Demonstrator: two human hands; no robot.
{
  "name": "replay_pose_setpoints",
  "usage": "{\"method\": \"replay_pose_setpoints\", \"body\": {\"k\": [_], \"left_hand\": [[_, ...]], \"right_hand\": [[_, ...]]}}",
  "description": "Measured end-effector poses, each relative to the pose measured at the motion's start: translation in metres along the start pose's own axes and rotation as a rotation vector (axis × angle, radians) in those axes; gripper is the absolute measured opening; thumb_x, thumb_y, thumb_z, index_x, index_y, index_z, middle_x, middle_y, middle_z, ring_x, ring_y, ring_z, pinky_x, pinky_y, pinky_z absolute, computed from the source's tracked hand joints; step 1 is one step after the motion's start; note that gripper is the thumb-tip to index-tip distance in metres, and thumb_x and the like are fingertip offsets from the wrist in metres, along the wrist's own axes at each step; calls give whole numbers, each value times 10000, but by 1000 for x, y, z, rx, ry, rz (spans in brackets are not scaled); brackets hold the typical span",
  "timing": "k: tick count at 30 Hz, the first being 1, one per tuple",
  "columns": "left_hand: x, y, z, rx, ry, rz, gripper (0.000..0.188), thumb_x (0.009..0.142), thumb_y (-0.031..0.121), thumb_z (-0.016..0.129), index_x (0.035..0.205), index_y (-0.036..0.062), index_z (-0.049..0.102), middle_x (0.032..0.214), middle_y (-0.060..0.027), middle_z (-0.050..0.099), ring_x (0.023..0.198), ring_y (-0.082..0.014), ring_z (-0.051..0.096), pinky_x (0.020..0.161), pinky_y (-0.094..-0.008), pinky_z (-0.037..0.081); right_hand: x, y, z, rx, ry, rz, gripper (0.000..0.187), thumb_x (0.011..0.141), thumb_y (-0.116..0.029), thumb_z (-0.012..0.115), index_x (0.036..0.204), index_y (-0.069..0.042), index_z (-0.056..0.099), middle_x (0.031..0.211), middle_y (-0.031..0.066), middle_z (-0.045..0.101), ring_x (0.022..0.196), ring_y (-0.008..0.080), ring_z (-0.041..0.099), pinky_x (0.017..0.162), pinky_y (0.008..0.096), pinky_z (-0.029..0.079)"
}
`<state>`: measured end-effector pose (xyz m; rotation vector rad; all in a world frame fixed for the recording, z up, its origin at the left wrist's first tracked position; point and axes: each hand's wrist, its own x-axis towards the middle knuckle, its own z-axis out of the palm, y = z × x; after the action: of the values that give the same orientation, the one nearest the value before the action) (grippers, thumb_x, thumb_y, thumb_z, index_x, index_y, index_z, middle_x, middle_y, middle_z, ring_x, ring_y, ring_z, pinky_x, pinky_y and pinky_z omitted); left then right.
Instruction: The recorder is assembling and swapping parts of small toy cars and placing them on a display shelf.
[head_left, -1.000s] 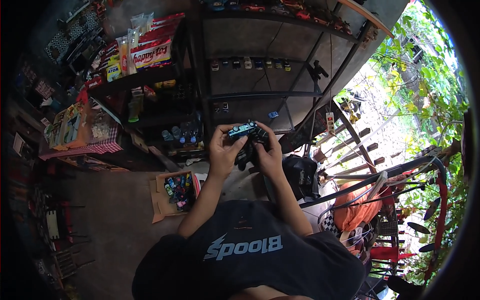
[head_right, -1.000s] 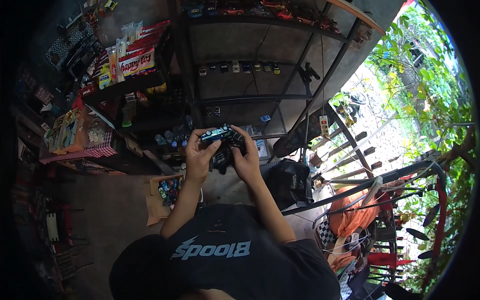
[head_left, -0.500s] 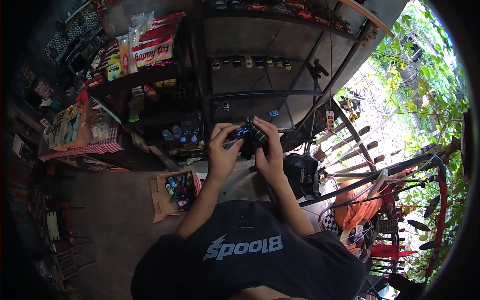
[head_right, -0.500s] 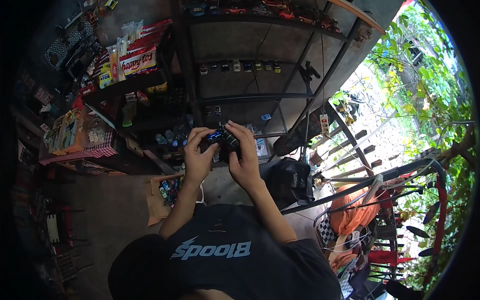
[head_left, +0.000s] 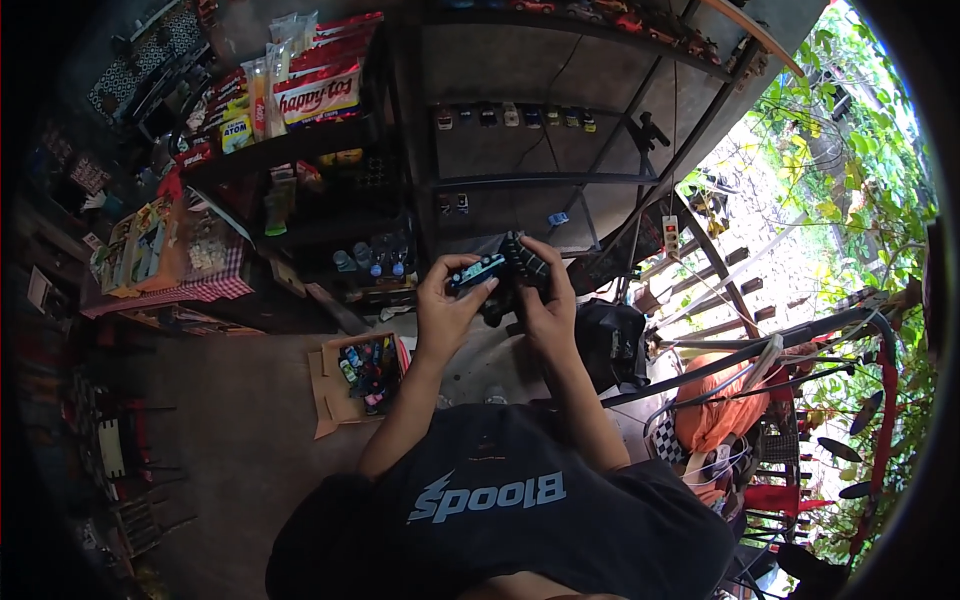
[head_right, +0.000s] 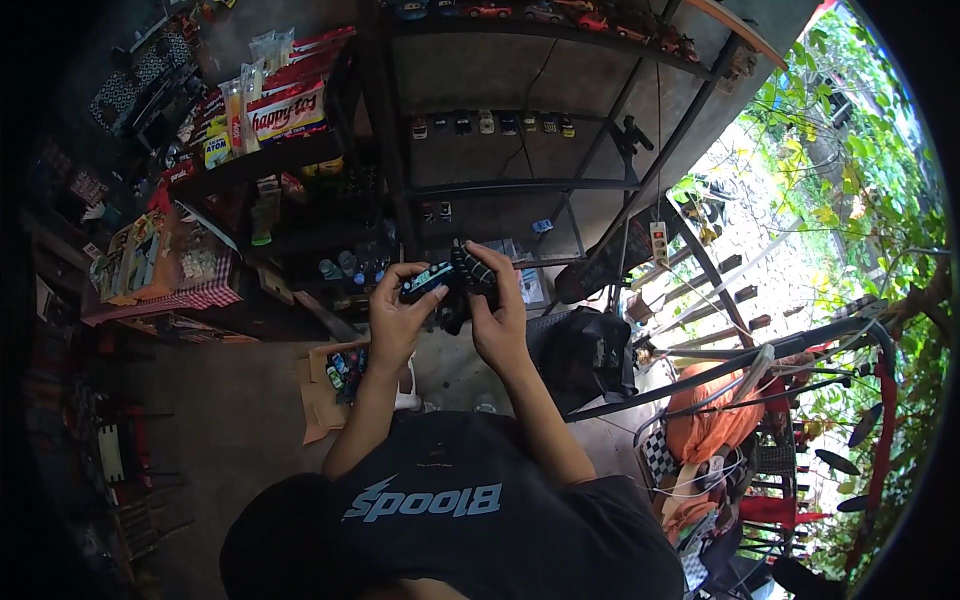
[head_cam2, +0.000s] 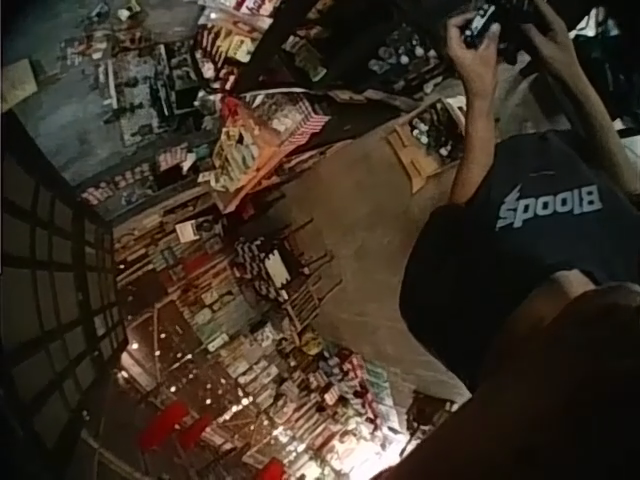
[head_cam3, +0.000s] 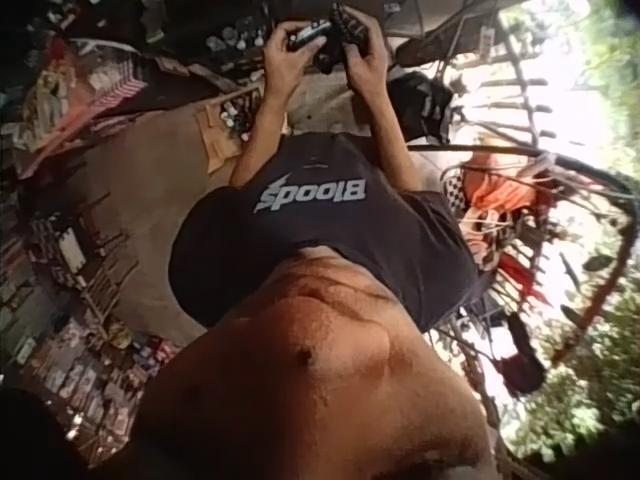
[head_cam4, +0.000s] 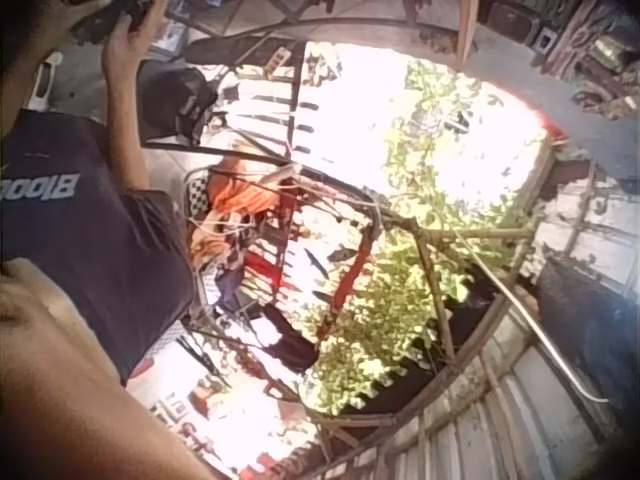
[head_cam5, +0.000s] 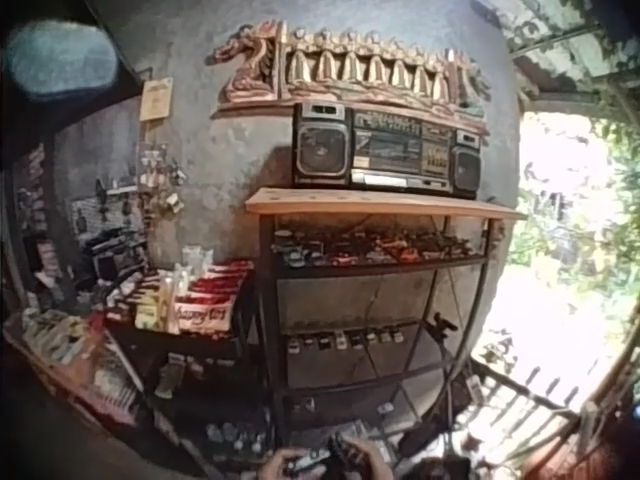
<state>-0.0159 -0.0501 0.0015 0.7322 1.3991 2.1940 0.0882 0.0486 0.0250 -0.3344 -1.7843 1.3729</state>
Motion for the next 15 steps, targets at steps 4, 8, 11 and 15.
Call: {"method": "replay_pose_setpoints", "body": {"k": [4, 8, 11, 15], "left_hand": [[2, -1, -19, 401, -39, 116, 273, 781, -80, 744, 1029, -17, 649, 1089, -68, 621, 1018, -121, 597, 887, -256, 480], [2, 8, -26, 331, -29, 115, 296, 762, -107, 738, 1037, -20, 671, 1077, -60, 612, 1006, -132, 604, 895, -254, 486], [-1, 16, -25, 103, -25, 53, 300, 764, -120, 735, 1043, -28, 675, 1052, -56, 607, 1007, -129, 604, 906, -253, 494], [1, 15, -35, 114, -67, 29, 327, 771, -149, 712, 1072, -32, 665, 1061, -48, 592, 1009, -120, 608, 901, -246, 505]], "right_hand": [[4, -11, 8, -23, -36, -131, 513, 797, 142, 513, 1284, -12, 552, 1310, 157, 554, 1264, 287, 515, 1097, 369, 354], [-4, -9, 22, -136, -41, -202, 514, 787, 144, 511, 1276, -6, 554, 1318, 173, 551, 1271, 311, 514, 1100, 385, 355], [-17, 13, 30, -111, -13, -156, 530, 773, 150, 500, 1278, -4, 552, 1326, 175, 544, 1282, 311, 505, 1108, 389, 347], [-19, 22, 35, -103, -11, -107, 578, 736, 159, 478, 1285, -7, 552, 1333, 174, 541, 1296, 315, 492, 1124, 400, 330]]}}
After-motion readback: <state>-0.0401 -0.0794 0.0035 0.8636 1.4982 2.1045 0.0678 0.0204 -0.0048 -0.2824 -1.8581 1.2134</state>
